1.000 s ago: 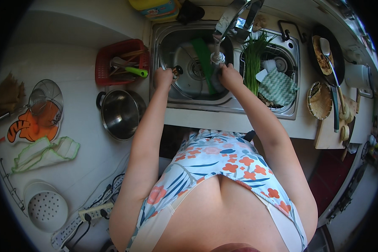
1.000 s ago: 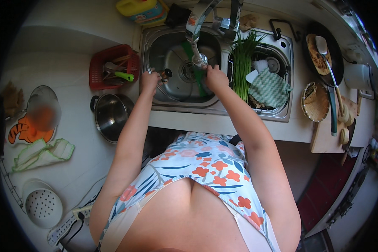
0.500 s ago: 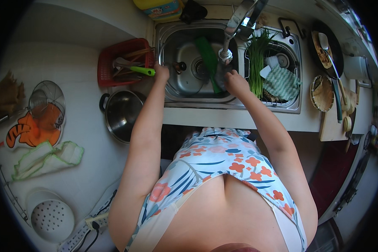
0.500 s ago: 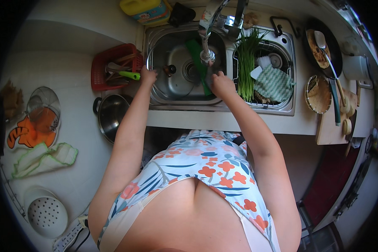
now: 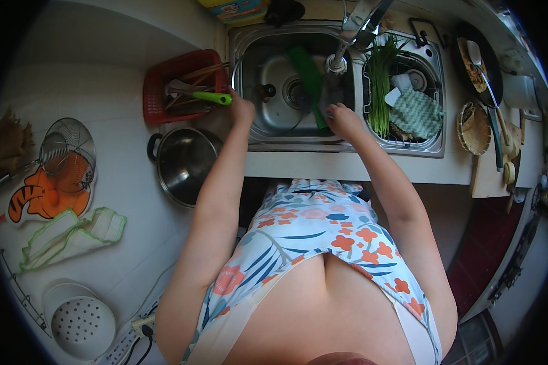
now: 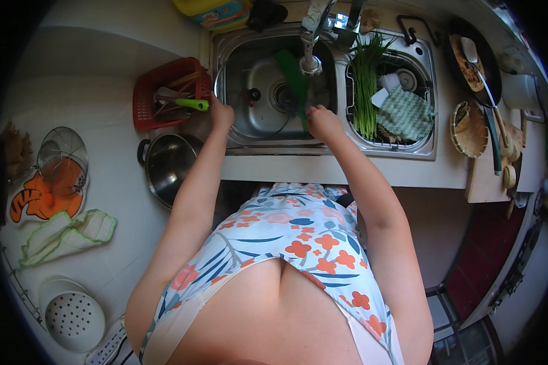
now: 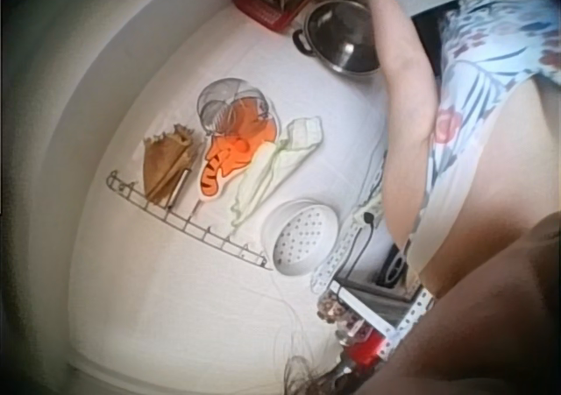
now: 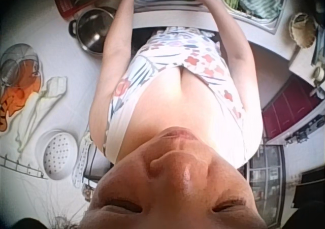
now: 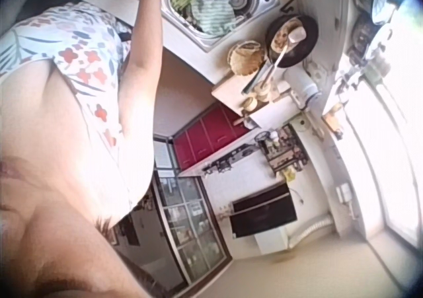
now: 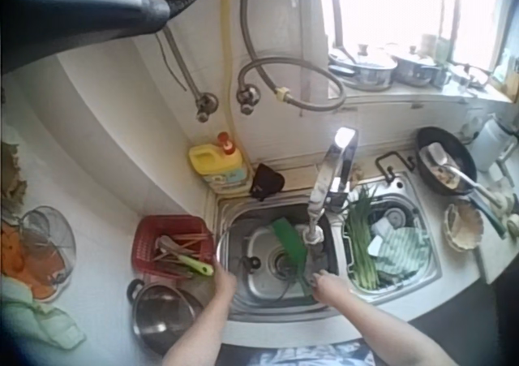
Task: The person attempts to repair a glass pot lid by removing a broken handle. They first try to unscrew the handle by hand, then retrieve a screwdriver from a cabinet to loosen the screw. After removing the screw, they wash the lid and the screw in the sink.
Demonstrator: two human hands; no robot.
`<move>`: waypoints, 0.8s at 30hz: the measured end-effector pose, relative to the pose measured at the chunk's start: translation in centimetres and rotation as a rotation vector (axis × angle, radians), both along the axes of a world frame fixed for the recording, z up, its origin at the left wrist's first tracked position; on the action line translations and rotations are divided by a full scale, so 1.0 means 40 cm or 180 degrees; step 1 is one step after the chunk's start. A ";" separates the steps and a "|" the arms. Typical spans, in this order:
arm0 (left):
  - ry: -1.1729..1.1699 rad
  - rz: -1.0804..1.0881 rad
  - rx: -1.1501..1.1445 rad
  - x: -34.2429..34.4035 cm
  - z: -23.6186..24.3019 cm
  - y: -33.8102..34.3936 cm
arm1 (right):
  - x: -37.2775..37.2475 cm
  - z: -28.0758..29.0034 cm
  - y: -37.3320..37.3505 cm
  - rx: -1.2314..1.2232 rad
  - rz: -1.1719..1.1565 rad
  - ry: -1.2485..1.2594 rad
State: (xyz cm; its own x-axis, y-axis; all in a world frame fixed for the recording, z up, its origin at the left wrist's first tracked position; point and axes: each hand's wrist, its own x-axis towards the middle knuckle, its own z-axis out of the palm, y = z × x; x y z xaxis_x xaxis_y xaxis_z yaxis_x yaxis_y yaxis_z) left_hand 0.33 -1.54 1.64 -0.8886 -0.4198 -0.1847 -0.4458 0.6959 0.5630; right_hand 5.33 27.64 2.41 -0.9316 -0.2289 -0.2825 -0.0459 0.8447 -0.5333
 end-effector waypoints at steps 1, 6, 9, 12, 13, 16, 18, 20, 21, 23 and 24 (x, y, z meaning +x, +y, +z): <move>-0.0012 -0.0028 -0.0001 0.011 0.019 0.016 | -0.001 0.005 -0.004 0.0003 -0.0010 -0.0050; 0.0106 -0.0281 0.0017 0.046 0.023 0.027 | -0.008 -0.015 -0.016 -0.0049 0.0025 0.0044; 0.0193 -0.0508 -0.0395 0.062 0.030 0.058 | -0.014 -0.012 -0.020 0.0026 0.0057 0.0020; 0.0553 -0.1067 -0.0960 0.095 0.074 0.139 | -0.018 -0.015 -0.029 0.0034 0.0051 0.0149; 0.0543 -0.1424 -0.0736 0.097 0.076 0.162 | -0.022 -0.020 -0.036 -0.0020 0.0007 0.0168; 0.0904 -0.2154 -0.0171 0.101 0.127 0.250 | -0.026 0.022 -0.050 -0.0204 -0.0327 0.0656; 0.0715 -0.2562 -0.0248 0.096 0.158 0.292 | -0.027 0.027 -0.051 -0.0179 -0.0299 0.0845; 0.0978 -0.2924 -0.0051 0.091 0.161 0.310 | -0.029 0.040 -0.052 -0.0200 -0.0107 0.0846; 0.0687 -0.3087 -0.0103 0.083 0.130 0.303 | -0.030 0.044 -0.055 -0.0016 0.0192 0.0836; 0.0105 -0.3429 -0.0191 0.065 0.061 0.298 | -0.017 0.028 -0.040 0.0387 0.0762 0.0775; 0.1296 -0.3785 -0.1834 0.112 0.080 0.301 | 0.036 -0.051 -0.031 0.0738 0.0276 0.2405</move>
